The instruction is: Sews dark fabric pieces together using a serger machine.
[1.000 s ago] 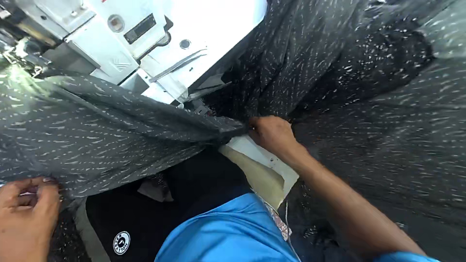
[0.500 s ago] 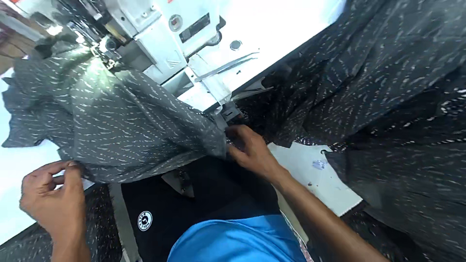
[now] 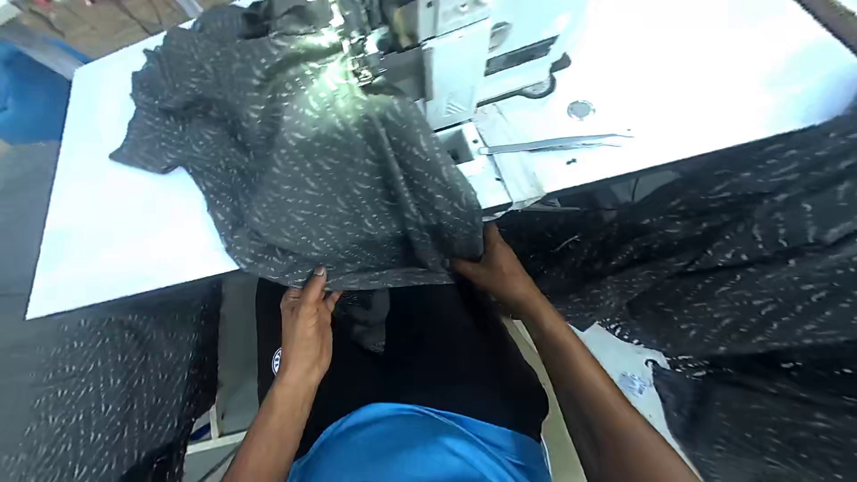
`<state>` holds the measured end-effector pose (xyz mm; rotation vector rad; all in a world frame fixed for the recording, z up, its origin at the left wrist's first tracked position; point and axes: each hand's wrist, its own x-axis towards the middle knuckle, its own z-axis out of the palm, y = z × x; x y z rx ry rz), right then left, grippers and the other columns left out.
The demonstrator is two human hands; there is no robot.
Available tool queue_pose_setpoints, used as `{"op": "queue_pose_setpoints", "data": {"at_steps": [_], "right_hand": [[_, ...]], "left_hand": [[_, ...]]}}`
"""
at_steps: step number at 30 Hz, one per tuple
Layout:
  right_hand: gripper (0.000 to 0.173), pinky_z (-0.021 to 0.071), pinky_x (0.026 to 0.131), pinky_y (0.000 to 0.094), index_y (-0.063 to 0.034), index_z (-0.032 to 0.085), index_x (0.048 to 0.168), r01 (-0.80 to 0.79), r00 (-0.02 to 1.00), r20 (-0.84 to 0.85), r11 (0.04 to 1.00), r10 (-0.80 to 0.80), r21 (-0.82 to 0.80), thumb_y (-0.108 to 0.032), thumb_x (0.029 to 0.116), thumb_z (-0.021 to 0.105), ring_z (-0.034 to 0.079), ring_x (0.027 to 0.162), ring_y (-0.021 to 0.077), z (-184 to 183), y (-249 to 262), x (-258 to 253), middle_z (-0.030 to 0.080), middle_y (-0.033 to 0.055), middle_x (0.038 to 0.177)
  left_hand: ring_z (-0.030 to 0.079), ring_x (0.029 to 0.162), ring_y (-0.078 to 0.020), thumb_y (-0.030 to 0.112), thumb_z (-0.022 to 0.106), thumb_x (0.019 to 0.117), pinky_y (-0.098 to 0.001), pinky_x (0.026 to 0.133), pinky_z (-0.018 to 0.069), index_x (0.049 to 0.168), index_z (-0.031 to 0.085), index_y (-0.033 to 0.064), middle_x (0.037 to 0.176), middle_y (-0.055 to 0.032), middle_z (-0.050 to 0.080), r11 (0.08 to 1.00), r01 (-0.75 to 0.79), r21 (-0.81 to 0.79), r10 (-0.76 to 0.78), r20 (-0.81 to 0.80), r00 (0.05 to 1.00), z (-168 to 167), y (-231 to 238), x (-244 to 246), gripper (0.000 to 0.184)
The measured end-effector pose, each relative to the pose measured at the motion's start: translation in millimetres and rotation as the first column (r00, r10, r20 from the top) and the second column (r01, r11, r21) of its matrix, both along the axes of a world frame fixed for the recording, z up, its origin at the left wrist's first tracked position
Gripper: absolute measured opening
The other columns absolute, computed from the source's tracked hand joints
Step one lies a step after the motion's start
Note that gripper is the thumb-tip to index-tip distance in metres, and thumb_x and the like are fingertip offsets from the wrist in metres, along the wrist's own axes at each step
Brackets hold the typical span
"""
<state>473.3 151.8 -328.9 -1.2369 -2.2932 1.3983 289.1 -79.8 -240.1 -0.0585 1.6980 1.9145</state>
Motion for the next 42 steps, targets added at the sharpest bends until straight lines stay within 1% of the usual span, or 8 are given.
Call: {"op": "queue_pose_setpoints", "data": {"at_steps": [4,8,12,16,22,27,35,42], "right_hand": [[0.028,0.0593,0.081,0.0522,-0.0055,0.072,0.105,-0.341,0.919,-0.165,0.932,0.358,0.125,-0.021,0.0834,0.080,0.072,0.090,0.0247,72,-54,-14,0.073,0.0116,0.094],[0.031,0.0535,0.102,0.0310,0.0030,0.066,0.121,-0.617,0.581,-0.675,0.787,0.455,0.001,-0.011,0.0940,0.071,0.067,0.111,0.0116,137,-135,-48,0.072,0.0122,0.114],[0.030,0.0600,0.088,0.0393,-0.0026,0.069,0.116,-0.295,0.841,-0.462,0.955,0.281,0.043,-0.007,0.0866,0.076,0.070,0.097,0.0185,76,-141,-102,0.072,0.0108,0.107],[0.041,0.0556,0.094,0.0527,-0.0024,0.065,0.127,-0.155,0.988,-0.035,0.975,0.151,-0.161,-0.018,0.0897,0.074,0.069,0.105,0.0308,24,-121,-82,0.069,0.0175,0.116],[0.033,0.0618,0.091,0.0358,-0.0049,0.069,0.118,-0.372,0.813,-0.577,0.827,0.072,-0.421,-0.014,0.0884,0.081,0.073,0.098,0.0133,58,-107,-56,0.076,0.0038,0.105],[0.037,0.0606,0.095,0.0326,-0.0016,0.067,0.120,-0.553,0.575,-0.781,0.820,0.243,-0.152,-0.020,0.0905,0.080,0.071,0.103,0.0085,123,-110,-49,0.074,0.0023,0.109],[0.033,0.0537,0.101,0.0391,-0.0164,0.077,0.107,0.007,0.868,-0.483,0.970,0.114,0.241,-0.044,0.0886,0.074,0.053,0.133,0.0196,149,-55,-94,0.053,0.0109,0.146],[0.012,0.0605,0.074,0.0291,-0.0055,0.072,0.104,-0.648,0.506,-0.856,0.701,0.104,-0.298,-0.013,0.0985,0.064,0.069,0.080,0.0084,182,-22,-111,0.073,0.0031,0.091]], "left_hand": [[0.072,0.098,-0.0153,0.016,0.046,0.1066,-0.0407,0.089,0.0614,0.120,0.061,0.0140,0.106,-0.0014,0.074,0.995,0.019,0.094,0.008,-0.276,0.961,76,-39,-16,0.020],[0.069,0.093,-0.0004,0.027,0.045,0.1091,-0.0247,0.084,0.0597,0.122,0.059,0.0218,0.100,0.0121,0.070,0.978,-0.087,-0.192,-0.012,-0.464,0.886,148,-59,-92,0.020],[0.068,0.107,-0.0122,0.025,0.043,0.1090,-0.0379,0.093,0.0590,0.127,0.057,0.0211,0.116,0.0038,0.070,0.994,0.084,-0.064,-0.105,-0.507,0.855,168,-63,-139,0.023],[0.070,0.103,-0.0083,0.020,0.041,0.1092,-0.0319,0.090,0.0600,0.125,0.057,0.0187,0.112,0.0048,0.071,0.995,0.051,-0.089,-0.083,-0.405,0.911,148,-71,-126,0.022],[0.071,0.098,-0.0097,0.024,0.047,0.1077,-0.0343,0.084,0.0618,0.125,0.059,0.0161,0.108,0.0015,0.071,0.990,-0.024,-0.142,-0.012,-0.246,0.969,103,-71,-139,0.022],[0.069,0.097,-0.0053,0.014,0.041,0.1079,-0.0286,0.087,0.0601,0.121,0.060,0.0144,0.105,0.0051,0.071,1.000,-0.013,-0.017,0.005,-0.428,0.904,125,-71,-131,0.023],[0.072,0.090,-0.0099,0.017,0.036,0.1099,-0.0323,0.077,0.0629,0.116,0.057,0.0145,0.101,0.0013,0.072,0.998,-0.049,0.029,0.056,-0.378,0.924,103,-59,-147,0.021],[0.073,0.098,-0.0172,0.027,0.025,0.1120,-0.0430,0.085,0.0623,0.124,0.054,0.0103,0.105,-0.0070,0.072,0.980,-0.055,0.189,0.072,-0.084,0.994,105,-54,-134,0.035]]}}
